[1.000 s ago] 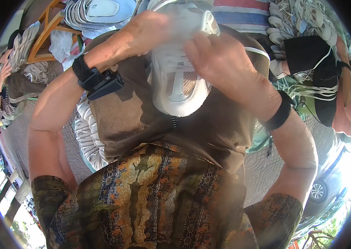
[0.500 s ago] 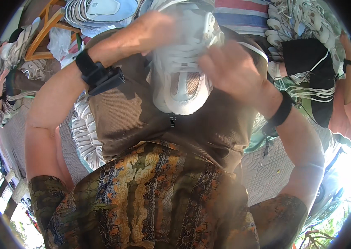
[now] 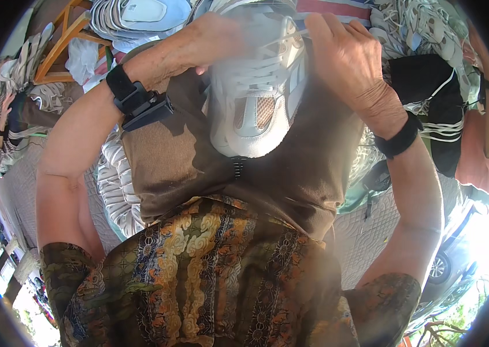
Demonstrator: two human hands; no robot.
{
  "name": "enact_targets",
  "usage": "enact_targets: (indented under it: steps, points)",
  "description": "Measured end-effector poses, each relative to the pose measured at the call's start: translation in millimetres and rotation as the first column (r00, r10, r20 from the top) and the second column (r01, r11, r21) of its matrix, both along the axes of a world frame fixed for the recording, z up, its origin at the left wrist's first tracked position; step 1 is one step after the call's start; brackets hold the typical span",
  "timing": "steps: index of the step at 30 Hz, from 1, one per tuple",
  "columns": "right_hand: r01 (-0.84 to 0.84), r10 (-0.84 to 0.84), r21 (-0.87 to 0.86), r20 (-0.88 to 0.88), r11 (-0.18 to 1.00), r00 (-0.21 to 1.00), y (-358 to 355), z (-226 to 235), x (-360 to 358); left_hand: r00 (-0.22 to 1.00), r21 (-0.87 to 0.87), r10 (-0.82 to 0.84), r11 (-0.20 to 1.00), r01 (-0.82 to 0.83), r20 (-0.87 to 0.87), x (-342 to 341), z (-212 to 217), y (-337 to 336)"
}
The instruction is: The person threads a white shoelace through the eyelets of a white sneaker held on their lap. They pull the lace through the holes and adjust the tension repeatedly, working on the shoe's lacing system.
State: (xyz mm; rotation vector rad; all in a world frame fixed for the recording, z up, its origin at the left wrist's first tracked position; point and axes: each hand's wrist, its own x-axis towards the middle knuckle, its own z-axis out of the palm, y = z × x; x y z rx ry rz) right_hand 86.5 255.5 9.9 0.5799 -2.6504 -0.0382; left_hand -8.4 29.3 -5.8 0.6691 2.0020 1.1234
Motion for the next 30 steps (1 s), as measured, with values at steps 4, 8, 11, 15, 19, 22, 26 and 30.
enact_targets:
  steps: [4, 8, 11, 15, 19, 22, 26, 30]
  points:
    - [0.132, 0.032, -0.335, 0.441, 0.933, 0.897, -6, 10, -1, 1.000, -0.044, -0.011, 0.999, 0.010, -0.015, -3, -5, 1]
    - [0.504, 0.303, -0.576, 0.797, 0.644, 0.523, -11, 28, -7, 0.997, -0.099, -0.067, 0.993, 0.064, -0.025, -7, -5, 0]
    - [0.596, 0.336, -0.593, 0.802, 0.541, 0.493, -16, 21, -4, 0.997, -0.113, -0.076, 0.991, 0.074, -0.014, -10, -7, -1]
    - [0.697, 0.412, -0.600, 0.792, 0.392, 0.450, -13, 5, -3, 0.997, -0.109, -0.056, 0.993, 0.049, -0.060, -5, -6, 2]
    - [0.289, 0.231, -0.642, 0.599, 0.710, 0.766, -11, 2, -1, 0.993, -0.071, 0.008, 0.997, -0.016, -0.119, 1, -13, 1]
    - [-0.242, 0.276, -0.173, 0.216, 0.955, 0.936, -23, 4, 25, 0.986, -0.102, -0.021, 0.995, 0.004, -0.165, 1, -13, 2]
    - [-0.253, 0.241, 0.046, 0.182, 0.966, 0.953, -16, 4, 25, 0.968, -0.088, -0.051, 0.996, 0.030, -0.247, -1, -18, 6]
    - [-0.121, 0.121, -0.007, 0.116, 0.993, 0.986, -7, 5, -2, 0.999, -0.031, -0.012, 0.999, 0.011, -0.034, -4, -10, 3]
